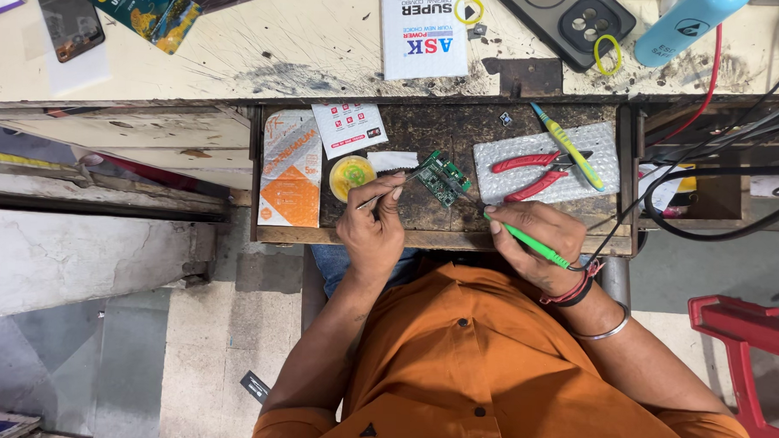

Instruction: The person cleans a small green circuit board with a brush, then uses a soldering iron to apply solder to several points on the board. They dip the soldering iron tip into a small container of flux and continue soldering.

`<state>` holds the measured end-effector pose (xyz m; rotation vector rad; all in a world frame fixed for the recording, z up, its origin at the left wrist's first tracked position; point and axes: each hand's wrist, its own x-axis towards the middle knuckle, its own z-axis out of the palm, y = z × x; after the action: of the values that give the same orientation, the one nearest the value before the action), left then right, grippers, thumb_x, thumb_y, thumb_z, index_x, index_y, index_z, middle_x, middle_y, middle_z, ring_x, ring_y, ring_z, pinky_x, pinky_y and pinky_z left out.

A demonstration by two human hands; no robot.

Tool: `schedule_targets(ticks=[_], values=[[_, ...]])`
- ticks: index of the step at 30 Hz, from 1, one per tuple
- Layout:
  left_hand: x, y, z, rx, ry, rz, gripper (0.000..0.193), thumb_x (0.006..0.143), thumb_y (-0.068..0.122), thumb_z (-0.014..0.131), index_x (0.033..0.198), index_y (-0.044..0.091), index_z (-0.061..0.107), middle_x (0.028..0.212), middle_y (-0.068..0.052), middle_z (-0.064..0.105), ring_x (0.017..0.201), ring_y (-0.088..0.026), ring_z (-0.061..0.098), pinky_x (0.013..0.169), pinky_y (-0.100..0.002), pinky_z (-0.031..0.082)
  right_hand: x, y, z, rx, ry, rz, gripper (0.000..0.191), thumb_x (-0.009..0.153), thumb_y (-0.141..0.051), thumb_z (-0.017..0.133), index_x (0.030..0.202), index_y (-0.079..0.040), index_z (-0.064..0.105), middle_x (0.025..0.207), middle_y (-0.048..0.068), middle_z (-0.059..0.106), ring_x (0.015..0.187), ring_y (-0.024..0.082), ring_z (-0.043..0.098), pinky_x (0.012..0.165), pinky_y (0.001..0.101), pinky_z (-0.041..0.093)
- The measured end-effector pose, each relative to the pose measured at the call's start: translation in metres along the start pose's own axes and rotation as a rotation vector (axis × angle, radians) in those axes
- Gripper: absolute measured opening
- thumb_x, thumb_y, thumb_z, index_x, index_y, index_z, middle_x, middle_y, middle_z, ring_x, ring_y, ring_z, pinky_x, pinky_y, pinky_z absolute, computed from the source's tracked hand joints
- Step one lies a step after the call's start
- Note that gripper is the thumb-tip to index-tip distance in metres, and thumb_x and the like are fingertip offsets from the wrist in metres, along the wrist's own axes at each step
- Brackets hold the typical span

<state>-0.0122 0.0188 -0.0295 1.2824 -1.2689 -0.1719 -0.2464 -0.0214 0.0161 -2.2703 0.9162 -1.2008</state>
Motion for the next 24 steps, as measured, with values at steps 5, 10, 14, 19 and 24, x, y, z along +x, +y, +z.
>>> schedule_targets(ticks=[5,10,14,19,24], values=[[0.0005,-0.0008,0.0005,0.013,0.003,0.005,0.018,0.100,-0.004,0.068,0.110,0.004,0.054,0.108,-0.012,0.077,0.107,-0.022,0.077,0.092,-0.031,0.066,0.0013,-0.0009,-0.0009,0.002,0.000,0.018,0.015,0.090,-0.003,0.076,0.105,-0.004,0.077,0.092,0.013,0.074,0.081,0.023,0.075,0.072,0.0310,0.058],[0.0007,0.0001,0.0002,-0.006,-0.003,-0.004,0.017,0.101,-0.004,0.067,0.110,0.003,0.054,0.108,-0.013,0.077,0.108,-0.022,0.077,0.092,-0.032,0.065,0.0013,-0.0005,0.0002,0.001,0.009,0.007,0.015,0.091,-0.003,0.076,0.106,-0.004,0.077,0.093,0.013,0.074,0.082,0.023,0.075,0.073,0.0313,0.058],[0.0008,0.0013,-0.0001,-0.005,-0.005,-0.007,0.016,0.101,-0.003,0.067,0.109,0.003,0.054,0.109,-0.014,0.077,0.108,-0.023,0.077,0.092,-0.032,0.065,-0.0002,-0.0008,0.0003,-0.002,-0.002,0.031,0.015,0.090,-0.003,0.077,0.105,-0.004,0.077,0.092,0.013,0.074,0.080,0.023,0.075,0.071,0.0310,0.058],[0.0015,0.0026,-0.0002,0.000,-0.005,-0.009,0.016,0.101,-0.003,0.066,0.109,0.003,0.054,0.108,-0.014,0.077,0.107,-0.023,0.077,0.092,-0.032,0.065,0.0004,-0.0004,0.0003,-0.006,0.004,0.010,0.015,0.090,-0.003,0.077,0.106,-0.004,0.077,0.092,0.013,0.074,0.081,0.023,0.075,0.071,0.0311,0.058],[0.0013,0.0025,-0.0004,0.005,-0.001,-0.011,0.016,0.101,-0.004,0.066,0.108,0.003,0.054,0.108,-0.013,0.077,0.106,-0.023,0.077,0.091,-0.032,0.065,0.0006,-0.0007,-0.0002,-0.003,0.002,0.014,0.015,0.091,-0.003,0.076,0.106,-0.004,0.077,0.092,0.013,0.073,0.080,0.023,0.074,0.071,0.0313,0.058]])
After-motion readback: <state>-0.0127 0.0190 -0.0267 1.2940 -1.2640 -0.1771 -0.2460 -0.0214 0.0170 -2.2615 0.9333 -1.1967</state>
